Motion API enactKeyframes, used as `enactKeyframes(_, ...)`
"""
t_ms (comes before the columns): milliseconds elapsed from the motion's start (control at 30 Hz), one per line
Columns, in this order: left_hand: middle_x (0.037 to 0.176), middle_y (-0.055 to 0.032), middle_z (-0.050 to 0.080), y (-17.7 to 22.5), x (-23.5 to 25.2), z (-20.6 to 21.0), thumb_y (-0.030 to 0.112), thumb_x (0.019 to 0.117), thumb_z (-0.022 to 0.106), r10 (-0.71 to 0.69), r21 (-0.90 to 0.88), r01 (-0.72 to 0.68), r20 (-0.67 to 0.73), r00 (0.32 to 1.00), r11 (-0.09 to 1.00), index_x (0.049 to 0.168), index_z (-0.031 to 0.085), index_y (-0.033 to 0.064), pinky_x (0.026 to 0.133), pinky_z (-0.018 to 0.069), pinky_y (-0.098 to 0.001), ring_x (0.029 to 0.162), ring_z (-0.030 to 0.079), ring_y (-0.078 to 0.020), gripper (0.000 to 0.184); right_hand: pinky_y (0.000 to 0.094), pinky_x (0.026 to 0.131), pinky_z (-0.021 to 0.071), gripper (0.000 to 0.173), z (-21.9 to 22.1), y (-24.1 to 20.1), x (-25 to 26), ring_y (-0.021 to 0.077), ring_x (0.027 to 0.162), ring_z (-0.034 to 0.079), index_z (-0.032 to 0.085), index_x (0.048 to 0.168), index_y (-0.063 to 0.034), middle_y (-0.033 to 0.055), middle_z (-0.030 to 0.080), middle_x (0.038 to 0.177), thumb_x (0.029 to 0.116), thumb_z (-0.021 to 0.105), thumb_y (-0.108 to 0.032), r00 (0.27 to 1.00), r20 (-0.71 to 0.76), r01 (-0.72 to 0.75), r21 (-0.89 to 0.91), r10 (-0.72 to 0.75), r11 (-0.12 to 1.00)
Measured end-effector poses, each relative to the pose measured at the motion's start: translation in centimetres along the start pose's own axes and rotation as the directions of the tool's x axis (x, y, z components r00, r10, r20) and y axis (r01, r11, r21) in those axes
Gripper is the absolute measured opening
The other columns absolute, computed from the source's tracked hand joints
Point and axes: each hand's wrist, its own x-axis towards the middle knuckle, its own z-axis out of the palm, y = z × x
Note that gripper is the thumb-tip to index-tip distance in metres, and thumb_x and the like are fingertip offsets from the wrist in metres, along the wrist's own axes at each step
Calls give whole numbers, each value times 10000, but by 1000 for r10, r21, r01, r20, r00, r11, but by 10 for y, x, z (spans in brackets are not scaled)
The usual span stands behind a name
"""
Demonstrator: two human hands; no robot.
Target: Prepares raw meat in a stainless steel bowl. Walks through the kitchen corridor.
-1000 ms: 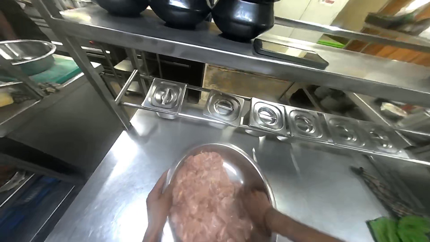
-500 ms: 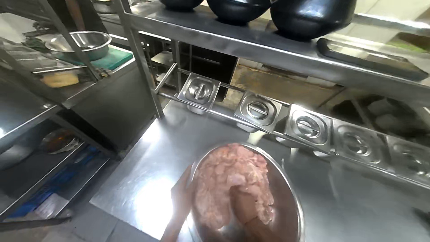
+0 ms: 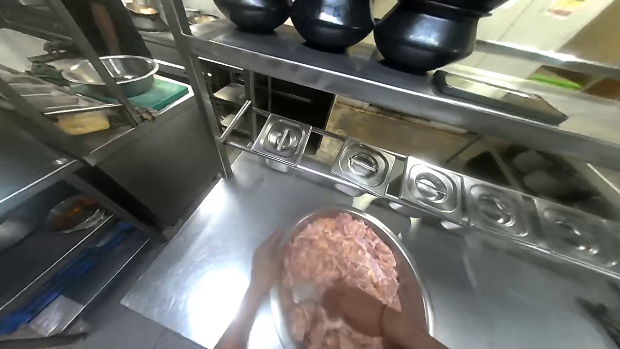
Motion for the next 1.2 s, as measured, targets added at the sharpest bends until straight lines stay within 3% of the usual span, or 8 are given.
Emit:
enactKeyframes(233, 1144, -96, 732, 11, 17, -2, 251, 1007, 625, 2, 115, -11, 77, 997, 993, 1447, 596, 248, 935, 544, -470, 1020, 699, -218, 440, 586, 1017, 503, 319, -75, 60, 21, 390, 1185, 652, 679, 1307, -75, 185, 674, 1300, 1015, 565, -137, 548, -592, -542, 288, 591, 790)
enactKeyframes(333, 1208, -94, 719, 9, 21, 0, 220, 1002, 614, 17, 82, -23, 72, 997, 996, 1451, 591, 223, 965, 539, -456, 1070, 693, -208, 449, 605, 1088, 440, 375, -63, 50, 72, 414, 1282, 589, 621, 1376, -61, 222, 626, 1370, 1035, 468, -88, 741, -408, -439, 308, 534, 844)
enactKeyframes(433, 1252, -100, 704, 3, 16, 1, 211, 1004, 627, 10, 4, -11, 81, 997, 1000, 1456, 581, 187, 984, 542, -453, 1101, 689, -208, 456, 595, 1079, 438, 328, -66, 39, 66, 415, 1217, 620, 685, 1293, -27, 253, 671, 1267, 1006, 530, -57, 984, -127, -101, 194, 127, 976)
enactKeyframes(533, 1223, -79, 717, 0, 15, -2, 233, 996, 623, 29, -41, -25, 82, 996, 999, 1468, 570, 196, 952, 565, -422, 1047, 705, -178, 476, 586, 1024, 472, 257, -101, 38, 39, 396, 1131, 654, 744, 1185, -38, 236, 710, 1165, 972, 609, -89, 966, -136, -196, 156, 218, 968)
enactKeyframes(667, 1244, -68, 712, 3, 16, 0, 303, 997, 622, 19, 21, -21, 90, 996, 1000, 1461, 580, 226, 1007, 535, -437, 1113, 686, -177, 472, 619, 1042, 468, 317, -77, 32, 84, 425, 1220, 624, 705, 1272, -79, 237, 676, 1273, 989, 581, -150, 681, -400, -531, 308, 614, 790)
enactKeyframes(800, 1266, -77, 703, 3, 17, -1, 253, 999, 616, 39, 6, -40, 89, 995, 999, 1436, 606, 220, 1033, 516, -452, 1161, 668, -191, 439, 633, 1034, 445, 274, -47, -31, 109, 477, 1180, 612, 664, 1217, 56, 312, 654, 1219, 991, 543, -40, 987, -83, -129, 67, 134, 989)
enactKeyframes(967, 1311, -59, 687, 1, 14, -1, 223, 1006, 602, 69, -33, -66, 86, 994, 997, 1452, 590, 198, 1042, 514, -410, 1178, 661, -157, 447, 560, 987, 510, 129, -36, -35, 106, 377, 1134, 649, 757, 1028, -24, 166, 722, 1098, 944, 662, -48, 839, 91, 527, -386, -537, 757)
enactKeyframes(1200, 1301, -58, 692, -2, 7, -4, 156, 984, 611, 84, -66, -80, 55, 995, 995, 1455, 582, 174, 1019, 537, -374, 1147, 674, -133, 473, 553, 1041, 486, 250, -69, 120, 43, 389, 1243, 609, 720, 1131, -4, 166, 702, 1242, 1023, 499, -53, 941, -335, -138, -494, -41, 859)
